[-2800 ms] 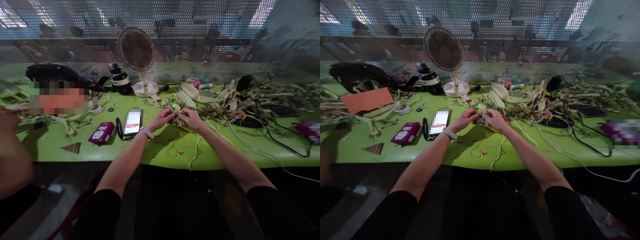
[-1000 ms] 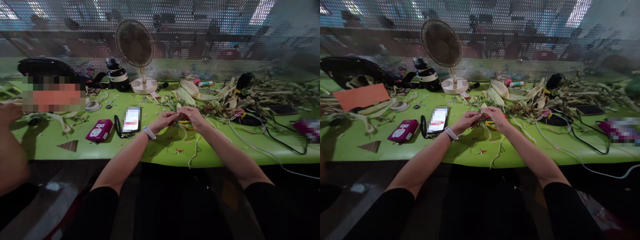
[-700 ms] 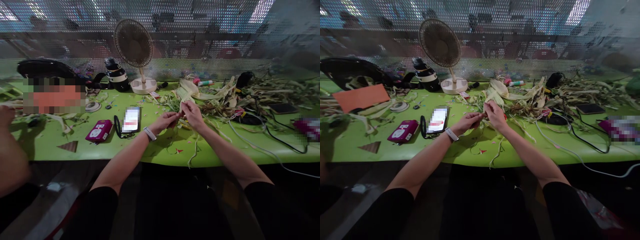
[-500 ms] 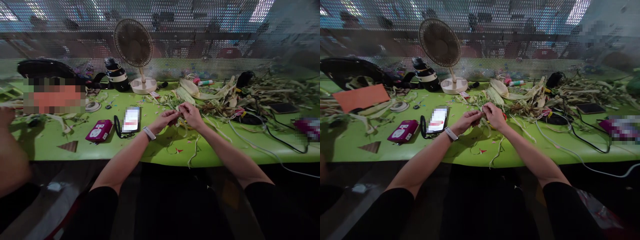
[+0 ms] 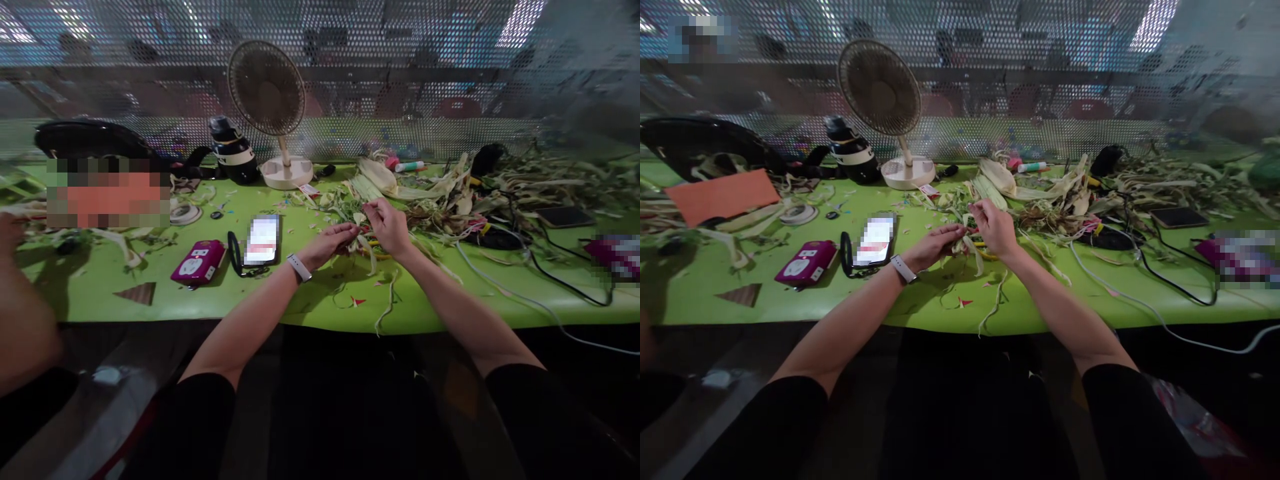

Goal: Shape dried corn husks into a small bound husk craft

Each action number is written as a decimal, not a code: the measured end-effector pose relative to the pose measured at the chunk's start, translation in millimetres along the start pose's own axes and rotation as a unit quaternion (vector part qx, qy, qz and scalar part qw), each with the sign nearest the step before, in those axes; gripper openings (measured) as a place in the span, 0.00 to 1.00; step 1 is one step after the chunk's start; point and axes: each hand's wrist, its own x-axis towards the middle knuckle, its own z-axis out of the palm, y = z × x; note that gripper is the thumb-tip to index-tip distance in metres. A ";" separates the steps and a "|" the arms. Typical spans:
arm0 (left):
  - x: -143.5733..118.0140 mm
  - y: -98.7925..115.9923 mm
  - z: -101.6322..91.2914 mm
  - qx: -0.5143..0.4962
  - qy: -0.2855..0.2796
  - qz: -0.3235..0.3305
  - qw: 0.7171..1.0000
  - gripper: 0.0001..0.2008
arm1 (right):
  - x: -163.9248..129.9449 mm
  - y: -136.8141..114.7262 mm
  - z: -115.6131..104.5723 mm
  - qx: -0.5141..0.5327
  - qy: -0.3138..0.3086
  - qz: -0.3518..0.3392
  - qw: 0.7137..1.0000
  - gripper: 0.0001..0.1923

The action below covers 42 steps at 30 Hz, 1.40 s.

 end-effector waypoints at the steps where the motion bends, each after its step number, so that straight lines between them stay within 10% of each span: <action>1: 0.1 -0.9 0.2 -0.001 -0.004 0.003 1.000 0.18 | 0.0 -0.2 1.2 -0.011 0.004 -0.014 1.000 0.28; 7: -1.8 -1.4 4.7 -0.004 -0.036 -0.031 0.999 0.14 | 3.6 -3.2 5.1 -0.057 0.013 -0.067 0.996 0.27; 12: 4.7 1.5 1.8 -0.110 0.113 0.015 0.987 0.05 | -1.4 -23.4 -7.5 -0.054 0.063 -0.104 0.991 0.21; 15: 8.8 5.4 0.8 -0.197 0.161 0.049 0.966 0.04 | -10.2 -30.7 -4.5 -0.043 -0.034 -0.090 0.994 0.19; 19: 8.3 8.9 6.0 -0.260 0.139 0.049 0.954 0.04 | -16.7 -24.3 11.2 -0.080 -0.181 -0.039 0.979 0.18; 42: 3.8 5.8 8.0 -0.164 0.117 0.124 0.972 0.11 | -12.9 -20.7 6.5 0.120 -0.224 0.010 0.967 0.16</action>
